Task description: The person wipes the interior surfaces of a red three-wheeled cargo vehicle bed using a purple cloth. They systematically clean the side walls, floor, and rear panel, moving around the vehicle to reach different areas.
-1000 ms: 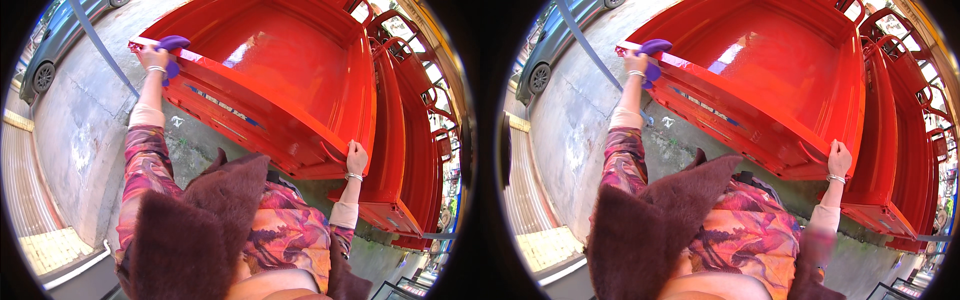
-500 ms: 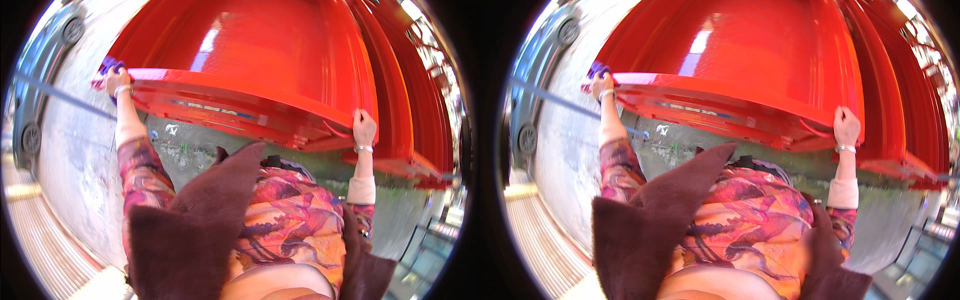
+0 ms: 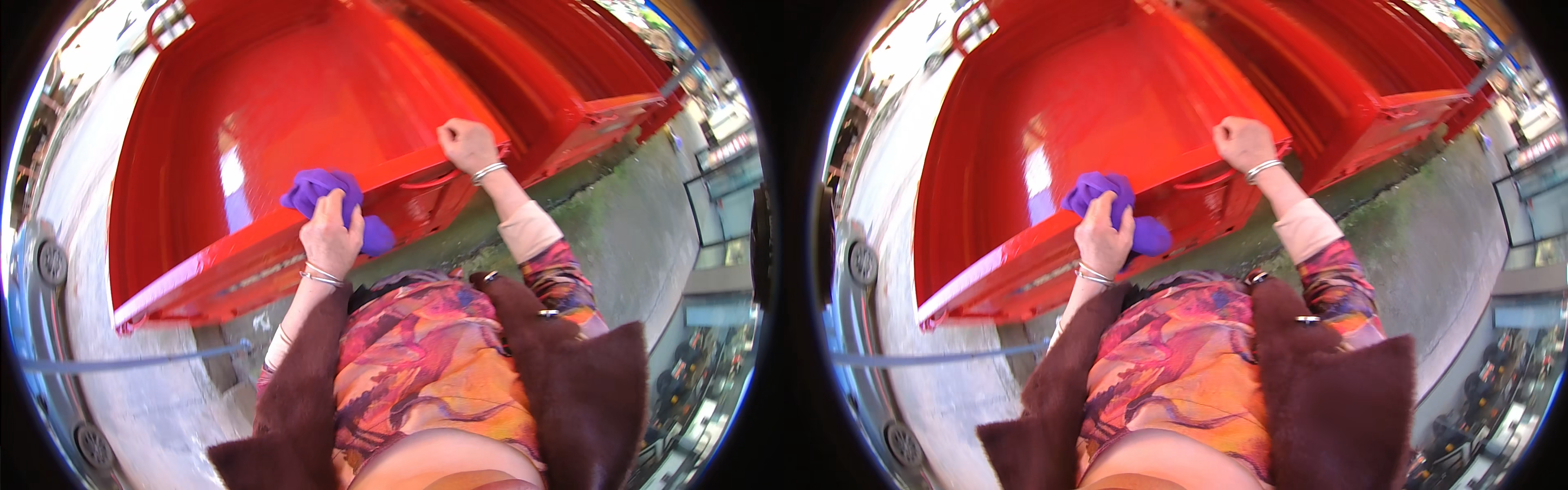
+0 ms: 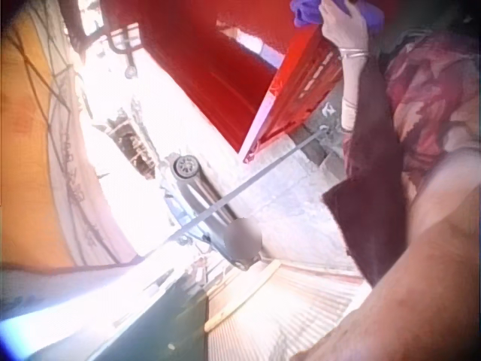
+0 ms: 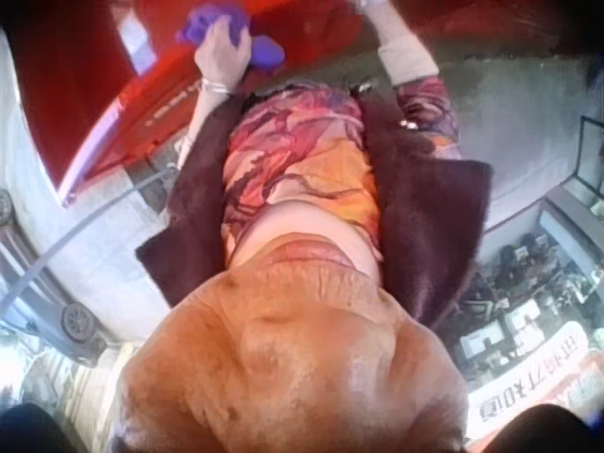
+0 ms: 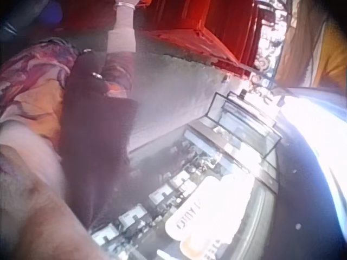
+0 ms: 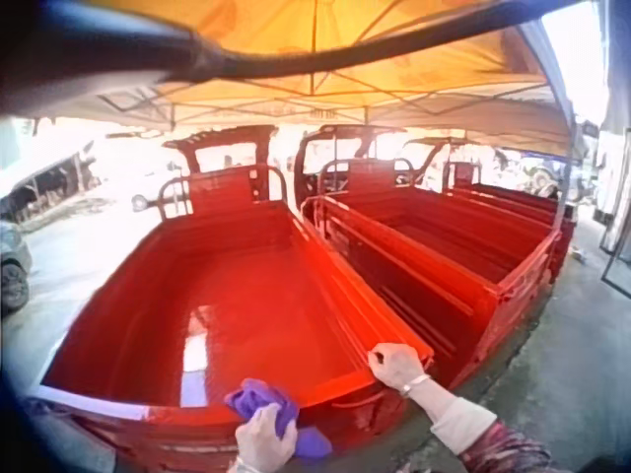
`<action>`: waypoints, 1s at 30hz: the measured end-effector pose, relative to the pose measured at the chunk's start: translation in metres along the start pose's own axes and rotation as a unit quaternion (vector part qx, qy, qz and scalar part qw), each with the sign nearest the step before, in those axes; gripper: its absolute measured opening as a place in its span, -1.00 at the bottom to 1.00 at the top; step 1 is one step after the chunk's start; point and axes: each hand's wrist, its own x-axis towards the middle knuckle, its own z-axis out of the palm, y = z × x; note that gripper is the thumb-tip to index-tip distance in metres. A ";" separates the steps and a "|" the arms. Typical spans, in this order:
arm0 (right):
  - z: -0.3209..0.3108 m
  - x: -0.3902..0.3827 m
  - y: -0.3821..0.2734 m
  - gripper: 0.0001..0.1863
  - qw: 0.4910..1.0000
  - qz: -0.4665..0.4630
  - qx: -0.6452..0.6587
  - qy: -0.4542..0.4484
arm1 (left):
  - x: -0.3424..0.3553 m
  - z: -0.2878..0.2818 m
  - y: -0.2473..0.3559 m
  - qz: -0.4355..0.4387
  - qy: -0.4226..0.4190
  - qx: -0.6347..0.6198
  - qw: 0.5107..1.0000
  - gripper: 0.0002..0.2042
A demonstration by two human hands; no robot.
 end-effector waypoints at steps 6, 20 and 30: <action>-0.022 -0.051 -0.047 -0.90 0.964 -0.061 0.201 0.160 | 0.015 0.040 0.038 -0.105 -0.170 -0.415 0.888 -0.85; -0.113 -0.104 -0.049 -0.61 0.884 0.133 0.439 -0.088 | 0.042 0.043 0.070 0.039 -0.119 -0.431 0.894 -0.87; -0.099 -0.042 0.043 -0.72 0.992 -0.033 0.087 0.082 | 0.073 0.045 -0.003 0.049 -0.082 0.064 0.993 -0.84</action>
